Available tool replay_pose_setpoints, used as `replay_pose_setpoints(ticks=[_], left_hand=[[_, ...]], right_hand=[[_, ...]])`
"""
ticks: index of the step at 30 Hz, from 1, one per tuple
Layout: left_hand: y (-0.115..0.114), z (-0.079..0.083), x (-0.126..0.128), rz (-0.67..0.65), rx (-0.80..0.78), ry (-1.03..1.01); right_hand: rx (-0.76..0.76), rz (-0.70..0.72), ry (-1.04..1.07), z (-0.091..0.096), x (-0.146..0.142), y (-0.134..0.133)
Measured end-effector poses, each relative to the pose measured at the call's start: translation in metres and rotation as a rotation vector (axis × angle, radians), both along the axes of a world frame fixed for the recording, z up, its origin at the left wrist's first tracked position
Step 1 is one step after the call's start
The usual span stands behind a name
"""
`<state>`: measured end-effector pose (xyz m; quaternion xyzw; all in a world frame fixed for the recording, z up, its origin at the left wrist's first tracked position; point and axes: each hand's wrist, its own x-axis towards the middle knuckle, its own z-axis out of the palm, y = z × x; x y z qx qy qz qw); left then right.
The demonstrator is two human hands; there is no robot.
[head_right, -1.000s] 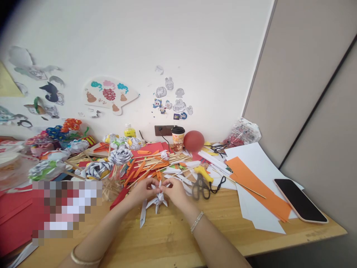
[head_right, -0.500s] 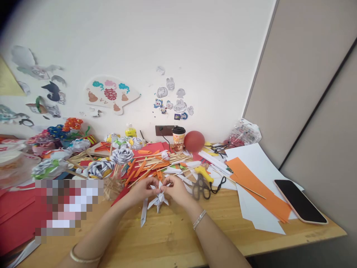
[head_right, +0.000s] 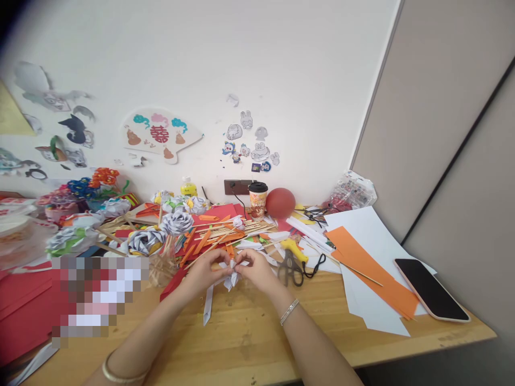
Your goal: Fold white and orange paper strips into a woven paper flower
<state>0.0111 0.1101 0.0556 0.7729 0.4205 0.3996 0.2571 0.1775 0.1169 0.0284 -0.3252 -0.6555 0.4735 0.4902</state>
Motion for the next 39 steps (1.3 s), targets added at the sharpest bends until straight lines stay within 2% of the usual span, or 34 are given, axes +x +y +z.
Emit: replay_pose_setpoints(ticks=[13, 20, 27, 32, 39], left_hand=[[-0.0018, 0.0004, 0.001, 0.004, 0.044, 0.009], [-0.001, 0.0005, 0.001, -0.011, 0.051, 0.018], [-0.0021, 0.0013, 0.0033, 0.006, 0.009, 0.006], [-0.0014, -0.0008, 0.0036, 0.0, 0.046, -0.03], [-0.0011, -0.0013, 0.0025, -0.018, 0.017, -0.002]], right_hand=[[0.011, -0.024, -0.017, 0.0015, 0.0001, 0.0007], [0.054, -0.054, -0.119, -0.0013, 0.0014, 0.0016], [0.07, -0.013, -0.138, -0.0039, 0.0033, 0.0028], [0.057, -0.017, -0.14, -0.0048, 0.0033, 0.0032], [0.063, -0.022, -0.137, -0.0055, 0.0025, 0.0039]])
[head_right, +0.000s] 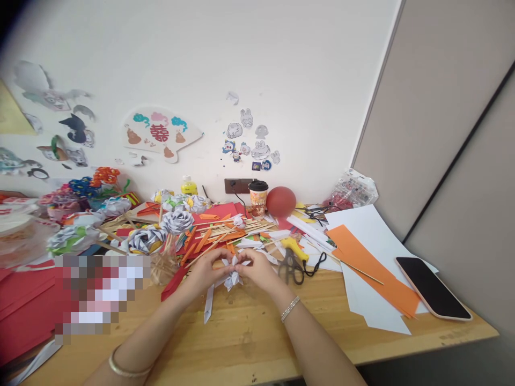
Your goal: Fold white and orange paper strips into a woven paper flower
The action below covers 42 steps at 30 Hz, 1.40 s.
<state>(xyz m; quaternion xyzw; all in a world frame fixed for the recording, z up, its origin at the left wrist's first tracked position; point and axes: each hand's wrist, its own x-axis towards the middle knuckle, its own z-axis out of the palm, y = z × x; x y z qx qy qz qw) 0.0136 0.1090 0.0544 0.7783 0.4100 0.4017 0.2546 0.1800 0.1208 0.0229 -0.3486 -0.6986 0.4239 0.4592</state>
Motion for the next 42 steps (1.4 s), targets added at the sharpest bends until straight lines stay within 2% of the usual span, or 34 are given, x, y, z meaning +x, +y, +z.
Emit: replay_pose_setpoints(ticks=[5, 12, 20, 23, 28, 34, 38, 42], left_hand=[[0.003, -0.002, -0.001, -0.06, -0.091, -0.029], [0.012, -0.014, -0.006, -0.127, -0.335, -0.074], [0.014, -0.016, -0.011, -0.219, -0.42, -0.065], [0.016, -0.019, -0.01, -0.197, -0.426, -0.047], [0.016, -0.02, -0.008, -0.111, -0.49, 0.012], [0.014, -0.022, -0.009, -0.154, -0.611, -0.13], [0.016, -0.025, -0.006, -0.14, -0.537, -0.086], [0.014, -0.026, -0.001, -0.026, -0.354, 0.04]], right_hand=[[0.003, 0.012, -0.066, -0.001, 0.001, 0.001], [-0.027, 0.019, -0.146, -0.002, 0.0, 0.0], [-0.057, 0.042, -0.172, -0.005, 0.003, 0.003], [-0.081, 0.036, -0.175, -0.007, 0.004, 0.005], [-0.209, 0.121, -0.117, -0.009, 0.003, 0.002], [-0.275, 0.081, -0.101, -0.006, 0.005, 0.001], [-0.253, 0.085, -0.097, -0.007, 0.004, 0.003], [-0.236, 0.035, -0.117, -0.006, 0.002, 0.001]])
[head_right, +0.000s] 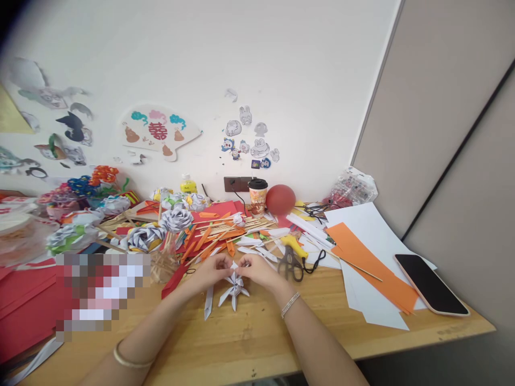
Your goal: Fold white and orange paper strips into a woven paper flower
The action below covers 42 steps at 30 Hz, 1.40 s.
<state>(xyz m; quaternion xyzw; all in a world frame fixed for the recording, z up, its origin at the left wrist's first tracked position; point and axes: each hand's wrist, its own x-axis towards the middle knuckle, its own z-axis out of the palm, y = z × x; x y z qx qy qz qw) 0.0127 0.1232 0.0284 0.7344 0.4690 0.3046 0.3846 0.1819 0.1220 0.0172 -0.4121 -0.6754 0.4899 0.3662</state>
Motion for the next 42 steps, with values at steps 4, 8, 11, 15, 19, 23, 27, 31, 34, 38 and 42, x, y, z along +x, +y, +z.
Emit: replay_pose_setpoints(ticks=[4, 8, 11, 15, 19, 23, 27, 31, 34, 38, 42], left_hand=[[-0.004, 0.001, 0.004, 0.044, 0.13, 0.065], [-0.007, 0.004, 0.005, 0.044, 0.196, 0.097], [-0.009, 0.006, 0.005, 0.038, 0.234, 0.111], [-0.011, 0.008, 0.004, 0.037, 0.271, 0.165], [-0.014, 0.01, 0.004, 0.049, 0.352, 0.208], [-0.012, 0.008, 0.005, 0.093, 0.337, 0.184], [-0.004, 0.001, 0.003, 0.075, 0.119, 0.085], [0.003, -0.006, -0.001, 0.075, -0.007, 0.023], [0.004, -0.006, -0.004, 0.056, -0.069, -0.022], [0.003, -0.002, -0.004, 0.044, -0.112, -0.04], [0.0, 0.0, -0.001, 0.076, -0.027, 0.019]], right_hand=[[0.045, -0.052, -0.042, -0.002, -0.002, 0.0], [0.133, -0.121, -0.091, -0.006, -0.002, 0.003], [0.181, -0.147, -0.123, -0.007, -0.003, 0.004], [0.208, -0.169, -0.161, -0.003, -0.004, 0.001], [0.253, -0.215, -0.216, 0.003, -0.006, -0.003], [0.272, -0.251, -0.246, 0.005, -0.01, -0.008], [0.256, -0.293, -0.247, 0.005, -0.012, -0.01], [0.234, -0.253, -0.223, 0.003, -0.011, -0.007], [0.209, -0.166, -0.171, -0.001, -0.008, -0.003], [0.194, -0.115, -0.137, -0.006, -0.005, 0.0], [0.232, -0.148, -0.202, -0.005, -0.007, -0.001]])
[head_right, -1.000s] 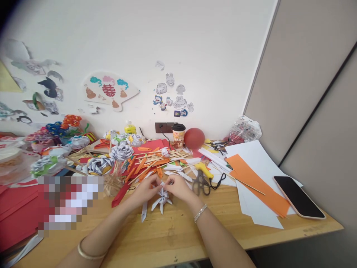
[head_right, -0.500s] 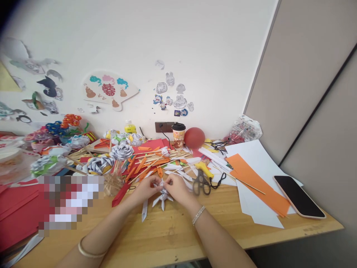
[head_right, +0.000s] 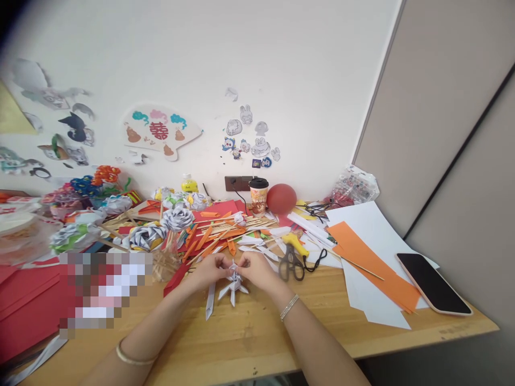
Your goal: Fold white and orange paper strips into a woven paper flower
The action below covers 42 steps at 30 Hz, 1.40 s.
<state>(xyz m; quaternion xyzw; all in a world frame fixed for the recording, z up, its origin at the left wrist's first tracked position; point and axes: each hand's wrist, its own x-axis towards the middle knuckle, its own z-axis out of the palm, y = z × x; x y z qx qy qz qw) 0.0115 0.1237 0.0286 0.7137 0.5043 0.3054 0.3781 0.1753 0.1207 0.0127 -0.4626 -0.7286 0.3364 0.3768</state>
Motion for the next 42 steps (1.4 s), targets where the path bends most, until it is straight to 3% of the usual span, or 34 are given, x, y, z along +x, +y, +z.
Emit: replay_pose_setpoints(ticks=[6, 11, 20, 27, 31, 33, 38, 42], left_hand=[[-0.007, 0.001, 0.007, 0.083, 0.197, 0.143], [-0.005, -0.005, 0.007, 0.028, 0.099, 0.071], [-0.002, 0.0, 0.001, -0.139, -0.021, -0.022], [-0.01, 0.003, 0.008, -0.043, 0.127, 0.142], [-0.01, 0.002, 0.009, 0.008, 0.193, 0.115], [-0.009, 0.003, 0.006, -0.027, 0.125, 0.01], [-0.005, 0.003, 0.003, -0.111, -0.364, -0.368], [-0.003, -0.003, 0.007, -0.014, -0.358, -0.371]], right_hand=[[0.154, -0.081, -0.089, 0.01, -0.004, -0.005], [0.119, -0.128, -0.102, 0.008, -0.004, -0.004], [-0.087, 0.179, 0.094, 0.009, 0.01, 0.0], [-0.096, 0.078, 0.085, -0.002, 0.004, 0.002], [-0.046, 0.03, 0.056, 0.0, 0.003, 0.0], [-0.029, 0.022, 0.071, 0.004, 0.004, -0.001], [0.025, 0.004, 0.062, 0.011, 0.001, -0.002], [0.009, 0.013, 0.054, 0.014, -0.003, -0.008]])
